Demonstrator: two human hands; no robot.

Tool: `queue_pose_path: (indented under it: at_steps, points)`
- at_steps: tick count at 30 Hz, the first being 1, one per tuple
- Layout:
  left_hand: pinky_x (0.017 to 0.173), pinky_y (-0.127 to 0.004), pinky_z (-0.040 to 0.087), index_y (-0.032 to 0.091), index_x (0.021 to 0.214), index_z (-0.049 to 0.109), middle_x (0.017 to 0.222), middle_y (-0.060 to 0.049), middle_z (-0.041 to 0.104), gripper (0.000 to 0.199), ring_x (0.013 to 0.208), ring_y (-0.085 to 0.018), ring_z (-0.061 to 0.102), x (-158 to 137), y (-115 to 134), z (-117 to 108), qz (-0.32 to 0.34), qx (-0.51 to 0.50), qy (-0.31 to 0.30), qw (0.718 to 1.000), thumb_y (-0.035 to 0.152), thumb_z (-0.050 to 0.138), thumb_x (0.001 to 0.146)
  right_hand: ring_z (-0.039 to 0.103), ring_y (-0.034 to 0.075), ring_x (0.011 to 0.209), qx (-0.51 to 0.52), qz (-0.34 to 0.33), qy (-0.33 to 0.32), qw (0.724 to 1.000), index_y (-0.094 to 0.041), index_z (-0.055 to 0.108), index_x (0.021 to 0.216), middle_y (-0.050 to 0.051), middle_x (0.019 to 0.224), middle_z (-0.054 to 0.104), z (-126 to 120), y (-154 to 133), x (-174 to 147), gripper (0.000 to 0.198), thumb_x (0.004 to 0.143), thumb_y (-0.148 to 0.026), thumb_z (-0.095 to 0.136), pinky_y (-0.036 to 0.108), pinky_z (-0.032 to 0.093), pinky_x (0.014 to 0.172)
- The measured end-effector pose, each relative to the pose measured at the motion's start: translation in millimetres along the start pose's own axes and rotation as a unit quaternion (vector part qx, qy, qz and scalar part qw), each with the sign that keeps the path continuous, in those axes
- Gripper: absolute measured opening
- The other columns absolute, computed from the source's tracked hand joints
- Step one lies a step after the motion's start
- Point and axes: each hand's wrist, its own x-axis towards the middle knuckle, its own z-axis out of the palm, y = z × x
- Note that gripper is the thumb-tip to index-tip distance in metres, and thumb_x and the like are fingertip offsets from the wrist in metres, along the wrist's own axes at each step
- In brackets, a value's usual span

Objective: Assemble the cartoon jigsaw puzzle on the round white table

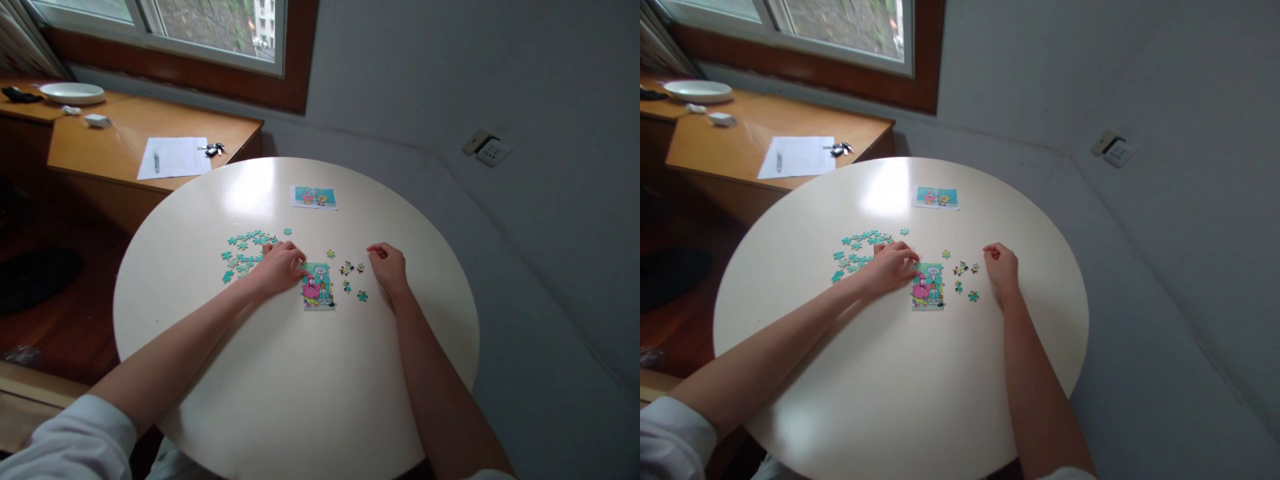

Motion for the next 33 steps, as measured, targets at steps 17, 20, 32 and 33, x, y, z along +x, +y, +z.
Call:
queue_pose_path:
  at_steps: [17, 20, 32, 33]
  points:
    - [0.085, -0.041, 0.029, 0.020, 0.080, 0.069, 0.089, -0.007, 0.064, 0.019, 0.089, -0.023, 0.059, 1.7, -0.4, 2.5, -0.022, 0.004, 0.027, 0.999, 0.025, 0.051, 0.085, 0.053, 0.016, 0.060, 0.011, 0.011, -0.004, 1.000, -0.018, 0.067, 0.071, 0.002, 0.061, 0.063, -0.2, -1.5, 0.6, 0.019, 0.065, -0.027, 0.052, 0.029, 0.042, 0.061]
    - [0.086, -0.041, 0.029, 0.019, 0.082, 0.068, 0.093, -0.007, 0.064, 0.015, 0.093, -0.025, 0.058, 0.1, 3.6, 1.3, -0.029, -0.002, 0.019, 0.999, 0.029, 0.057, 0.083, 0.053, 0.016, 0.060, 0.008, 0.013, -0.005, 1.000, -0.018, 0.067, 0.072, 0.002, 0.062, 0.063, -0.5, -2.5, 0.4, 0.018, 0.065, -0.026, 0.051, 0.029, 0.042, 0.062]
    - [0.086, -0.038, 0.034, 0.019, 0.082, 0.064, 0.095, -0.007, 0.062, 0.011, 0.097, -0.026, 0.057, 2.7, 1.6, 9.0, -0.041, 0.007, 0.006, 0.999, 0.028, 0.068, 0.076, 0.053, 0.016, 0.062, 0.011, 0.012, -0.005, 1.000, -0.017, 0.067, 0.071, 0.002, 0.063, 0.063, 0.5, -0.7, 0.7, 0.018, 0.066, -0.025, 0.053, 0.030, 0.042, 0.064]
    - [0.086, -0.038, 0.034, 0.019, 0.082, 0.064, 0.096, -0.007, 0.062, 0.011, 0.098, -0.026, 0.057, 2.5, 2.3, 8.4, -0.042, 0.008, 0.003, 0.999, 0.028, 0.068, 0.077, 0.053, 0.016, 0.061, 0.012, 0.012, -0.005, 1.000, -0.017, 0.067, 0.071, 0.002, 0.062, 0.063, 0.7, -0.5, 0.8, 0.017, 0.066, -0.026, 0.053, 0.030, 0.042, 0.063]
